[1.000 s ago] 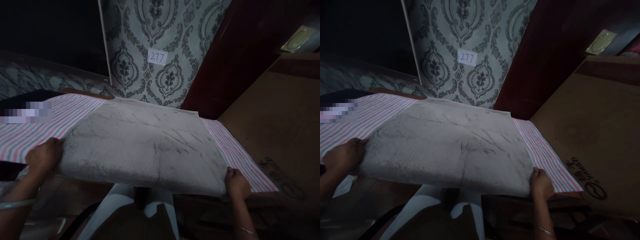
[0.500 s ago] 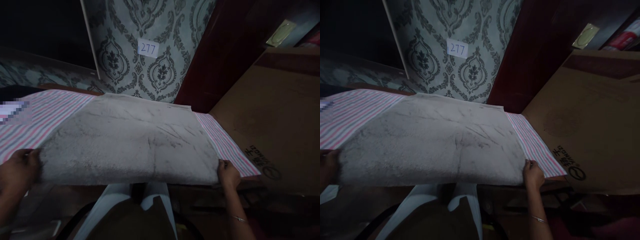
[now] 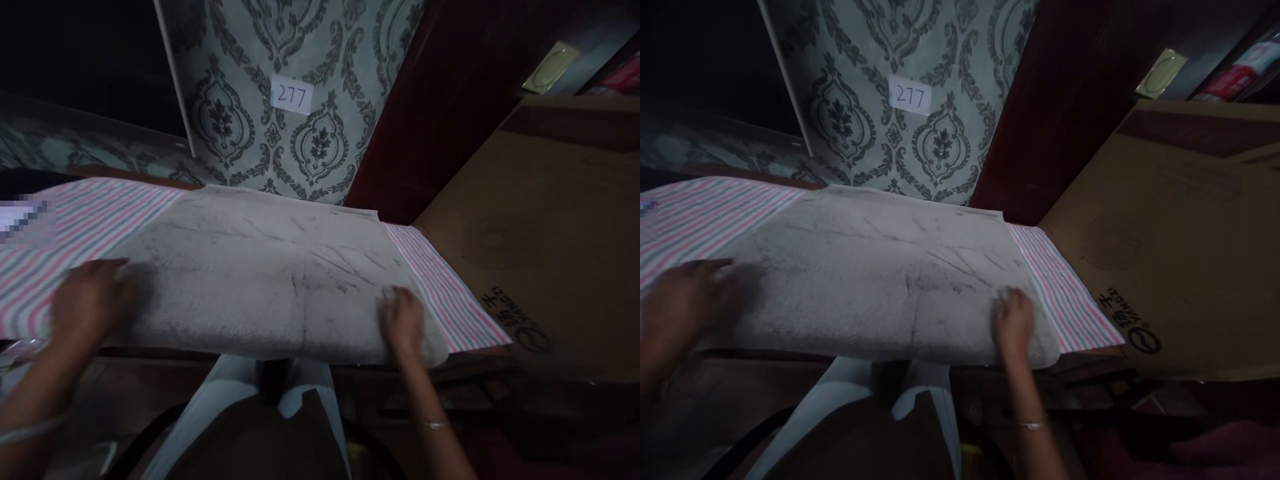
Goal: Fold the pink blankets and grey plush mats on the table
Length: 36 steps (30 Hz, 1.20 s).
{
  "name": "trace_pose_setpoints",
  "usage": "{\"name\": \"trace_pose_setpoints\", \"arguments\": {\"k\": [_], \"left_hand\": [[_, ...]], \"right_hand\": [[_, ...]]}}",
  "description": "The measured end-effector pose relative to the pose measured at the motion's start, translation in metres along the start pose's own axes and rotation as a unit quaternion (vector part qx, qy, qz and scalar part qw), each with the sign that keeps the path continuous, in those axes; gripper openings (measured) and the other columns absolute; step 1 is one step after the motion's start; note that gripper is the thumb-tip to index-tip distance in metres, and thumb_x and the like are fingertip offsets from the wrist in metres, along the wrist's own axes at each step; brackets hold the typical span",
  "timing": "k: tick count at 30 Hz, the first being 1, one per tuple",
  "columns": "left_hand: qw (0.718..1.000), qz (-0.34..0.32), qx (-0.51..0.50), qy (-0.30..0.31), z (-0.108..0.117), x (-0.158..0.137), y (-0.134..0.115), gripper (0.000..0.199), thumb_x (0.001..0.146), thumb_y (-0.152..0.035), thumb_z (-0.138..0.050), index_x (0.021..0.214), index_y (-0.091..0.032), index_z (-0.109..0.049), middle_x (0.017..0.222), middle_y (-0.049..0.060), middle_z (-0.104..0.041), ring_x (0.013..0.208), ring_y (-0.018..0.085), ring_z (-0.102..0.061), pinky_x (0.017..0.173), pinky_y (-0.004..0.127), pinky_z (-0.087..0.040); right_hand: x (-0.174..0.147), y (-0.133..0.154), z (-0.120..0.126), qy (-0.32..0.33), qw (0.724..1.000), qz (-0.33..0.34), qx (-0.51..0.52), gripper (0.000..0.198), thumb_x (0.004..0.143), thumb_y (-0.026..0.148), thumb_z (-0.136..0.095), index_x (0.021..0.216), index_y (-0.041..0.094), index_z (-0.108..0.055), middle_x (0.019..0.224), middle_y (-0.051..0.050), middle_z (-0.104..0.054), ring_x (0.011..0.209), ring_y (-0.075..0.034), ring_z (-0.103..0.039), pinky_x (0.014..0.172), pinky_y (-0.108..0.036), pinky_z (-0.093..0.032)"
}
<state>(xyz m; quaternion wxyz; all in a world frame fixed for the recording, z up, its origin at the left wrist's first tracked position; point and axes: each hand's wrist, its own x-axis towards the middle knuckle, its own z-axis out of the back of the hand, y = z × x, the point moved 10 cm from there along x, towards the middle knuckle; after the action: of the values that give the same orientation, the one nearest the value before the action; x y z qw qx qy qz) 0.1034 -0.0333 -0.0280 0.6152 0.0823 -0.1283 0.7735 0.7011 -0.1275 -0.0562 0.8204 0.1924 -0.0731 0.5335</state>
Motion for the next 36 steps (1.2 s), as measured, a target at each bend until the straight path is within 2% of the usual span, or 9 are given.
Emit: {"name": "trace_pose_setpoints", "arguments": {"k": [2, 4, 6, 8, 13, 20, 25, 32, 36], "left_hand": [[0.985, -0.158, -0.026, 0.065, -0.002, -0.007, -0.105, 0.055, 0.093, -0.037, -0.034, 0.135, -0.008, -0.054, 0.141, 0.018, -0.055, 0.13, 0.03, -0.05, 0.109, 0.039, -0.038], [0.937, -0.322, -0.05, 0.129, -0.014, -0.027, -0.199, 0.058, 0.091, -0.038, -0.044, 0.142, -0.01, -0.049, 0.155, 0.017, -0.043, 0.143, 0.029, -0.038, 0.117, 0.04, -0.029], [0.905, -0.391, -0.049, 0.158, -0.032, -0.039, -0.255, 0.063, 0.091, -0.038, -0.048, 0.149, -0.015, -0.042, 0.162, 0.014, -0.032, 0.15, 0.03, -0.027, 0.121, 0.047, -0.022], [0.903, -0.398, -0.048, 0.154, -0.049, -0.041, -0.277, 0.061, 0.094, -0.035, -0.043, 0.152, -0.016, -0.039, 0.163, 0.013, -0.029, 0.151, 0.03, -0.023, 0.122, 0.051, -0.019], [0.91, -0.398, -0.065, 0.097, -0.068, -0.041, -0.276, 0.056, 0.098, -0.035, -0.033, 0.151, -0.018, -0.041, 0.161, 0.011, -0.033, 0.151, 0.028, -0.024, 0.122, 0.052, -0.018], [0.91, -0.395, -0.088, 0.083, -0.064, -0.041, -0.272, 0.056, 0.098, -0.036, -0.033, 0.15, -0.02, -0.043, 0.16, 0.011, -0.035, 0.15, 0.028, -0.027, 0.122, 0.052, -0.02], [0.914, -0.387, -0.092, 0.074, -0.062, -0.039, -0.27, 0.055, 0.098, -0.038, -0.033, 0.149, -0.021, -0.045, 0.16, 0.01, -0.036, 0.149, 0.028, -0.03, 0.121, 0.051, -0.022], [0.947, -0.306, -0.053, 0.082, -0.059, -0.033, -0.255, 0.062, 0.096, -0.051, -0.038, 0.15, -0.022, -0.044, 0.16, 0.013, -0.034, 0.149, 0.035, -0.027, 0.119, 0.056, -0.022], [0.953, -0.278, -0.028, 0.115, -0.06, -0.01, -0.223, 0.065, 0.096, -0.055, -0.037, 0.153, -0.024, -0.04, 0.163, 0.011, -0.03, 0.15, 0.037, -0.023, 0.117, 0.06, -0.02]], "right_hand": [[-0.007, 0.086, -0.024, 0.068, 0.988, 0.131, 0.038, 0.055, 0.093, 0.025, -0.038, 0.145, 0.011, -0.048, 0.152, -0.018, -0.044, 0.142, -0.032, -0.033, 0.115, -0.048, -0.028], [-0.021, 0.162, -0.043, 0.126, 0.959, 0.244, 0.066, 0.06, 0.093, 0.025, -0.04, 0.152, 0.015, -0.039, 0.161, -0.012, -0.032, 0.148, -0.03, -0.024, 0.119, -0.05, -0.021], [-0.033, 0.211, -0.055, 0.165, 0.934, 0.307, 0.077, 0.061, 0.095, 0.026, -0.037, 0.156, 0.016, -0.031, 0.165, -0.009, -0.022, 0.152, -0.027, -0.015, 0.121, -0.052, -0.016], [-0.038, 0.233, -0.065, 0.2, 0.917, 0.338, 0.077, 0.061, 0.098, 0.029, -0.034, 0.158, 0.016, -0.026, 0.166, -0.007, -0.017, 0.153, -0.024, -0.011, 0.121, -0.053, -0.012], [-0.009, 0.213, -0.077, 0.224, 0.911, 0.341, 0.062, 0.063, 0.101, 0.043, -0.036, 0.158, 0.021, -0.025, 0.166, -0.003, -0.02, 0.153, -0.024, -0.011, 0.123, -0.052, -0.009], [0.078, 0.097, -0.084, 0.199, 0.966, 0.158, -0.039, 0.059, 0.103, 0.046, -0.027, 0.157, 0.023, -0.029, 0.165, -0.004, -0.022, 0.152, -0.025, -0.015, 0.12, -0.05, -0.017], [0.102, 0.023, -0.078, 0.173, 0.979, 0.064, -0.087, 0.06, 0.103, 0.045, -0.021, 0.158, 0.023, -0.026, 0.165, -0.003, -0.022, 0.152, -0.025, -0.017, 0.119, -0.048, -0.019], [0.095, -0.004, -0.067, 0.119, 0.988, -0.026, -0.099, 0.064, 0.102, 0.048, -0.021, 0.157, 0.018, -0.03, 0.164, -0.008, -0.025, 0.15, -0.031, -0.02, 0.117, -0.055, -0.02], [0.091, -0.004, -0.061, 0.131, 0.986, -0.05, -0.09, 0.063, 0.102, 0.047, -0.02, 0.157, 0.018, -0.03, 0.164, -0.008, -0.025, 0.15, -0.034, -0.02, 0.116, -0.061, -0.021]]}}
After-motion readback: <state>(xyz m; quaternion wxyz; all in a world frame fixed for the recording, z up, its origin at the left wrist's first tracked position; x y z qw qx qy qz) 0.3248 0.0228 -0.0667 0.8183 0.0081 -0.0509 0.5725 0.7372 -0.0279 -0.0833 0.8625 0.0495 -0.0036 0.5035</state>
